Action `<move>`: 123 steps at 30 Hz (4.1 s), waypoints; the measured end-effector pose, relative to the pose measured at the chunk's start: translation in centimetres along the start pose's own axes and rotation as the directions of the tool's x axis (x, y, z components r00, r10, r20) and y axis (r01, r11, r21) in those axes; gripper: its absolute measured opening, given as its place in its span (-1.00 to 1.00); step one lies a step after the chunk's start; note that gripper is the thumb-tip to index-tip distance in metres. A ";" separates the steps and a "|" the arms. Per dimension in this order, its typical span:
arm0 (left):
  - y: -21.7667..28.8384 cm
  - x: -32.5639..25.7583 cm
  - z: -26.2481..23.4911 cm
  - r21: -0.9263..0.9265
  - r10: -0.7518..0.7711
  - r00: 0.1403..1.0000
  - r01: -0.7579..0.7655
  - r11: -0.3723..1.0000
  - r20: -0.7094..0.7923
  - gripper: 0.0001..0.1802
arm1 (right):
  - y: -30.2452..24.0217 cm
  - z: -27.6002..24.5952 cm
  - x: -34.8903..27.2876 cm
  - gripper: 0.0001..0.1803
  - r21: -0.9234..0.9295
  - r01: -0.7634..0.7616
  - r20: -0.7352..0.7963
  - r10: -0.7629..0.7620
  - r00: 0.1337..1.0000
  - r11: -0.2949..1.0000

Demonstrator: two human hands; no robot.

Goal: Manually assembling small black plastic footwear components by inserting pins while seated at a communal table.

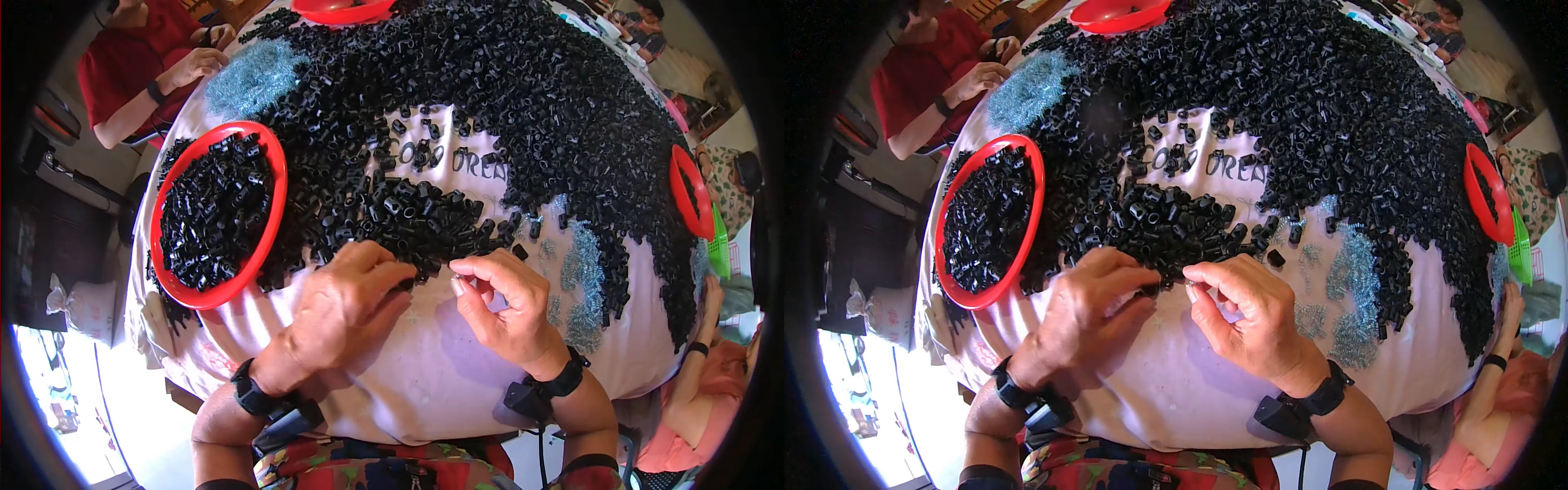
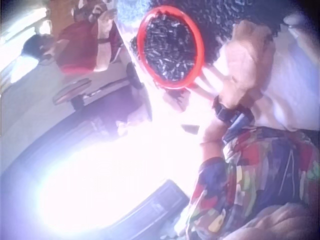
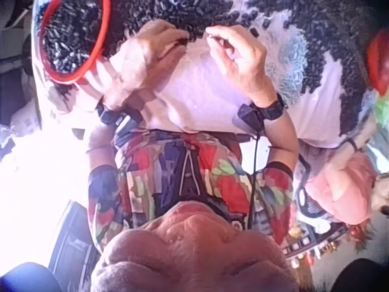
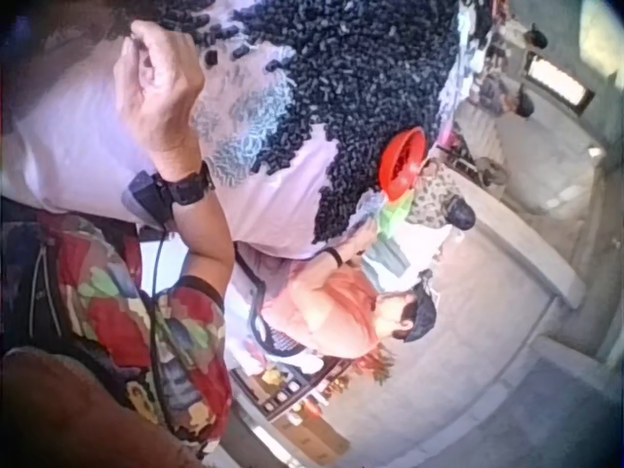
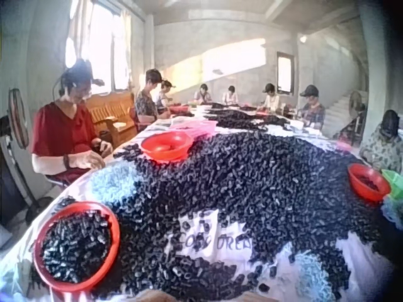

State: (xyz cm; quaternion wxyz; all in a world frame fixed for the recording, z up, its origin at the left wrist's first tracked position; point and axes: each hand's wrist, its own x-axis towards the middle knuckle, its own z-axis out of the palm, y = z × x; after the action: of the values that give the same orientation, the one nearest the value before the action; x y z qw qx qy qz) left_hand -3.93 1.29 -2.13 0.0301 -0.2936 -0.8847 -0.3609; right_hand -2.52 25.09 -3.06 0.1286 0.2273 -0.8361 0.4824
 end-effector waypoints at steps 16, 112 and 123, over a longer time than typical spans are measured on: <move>0.7 1.1 -0.2 -0.834 -0.350 0.810 0.538 0.123 0.470 -0.70 | -0.1 -0.6 0.4 -0.64 0.051 0.221 -0.061 -0.217 0.974 0.974; 1.2 0.4 1.5 -0.843 -0.377 0.757 0.510 -0.170 0.534 -0.69 | -0.1 -0.2 0.4 -0.74 -0.056 0.153 -0.035 -0.155 0.987 0.987; 0.7 0.1 2.2 -0.874 -0.329 0.813 0.476 -0.099 0.480 -0.71 | 0.1 0.2 0.0 -0.72 0.022 0.049 -0.011 -0.049 0.999 0.999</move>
State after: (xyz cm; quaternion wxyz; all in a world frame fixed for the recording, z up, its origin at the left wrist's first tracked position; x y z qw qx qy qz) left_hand -3.26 3.16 -3.35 -0.3352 0.0296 -0.4375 -0.8339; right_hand -2.52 25.00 -3.19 0.1424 0.2466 -0.8241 0.4896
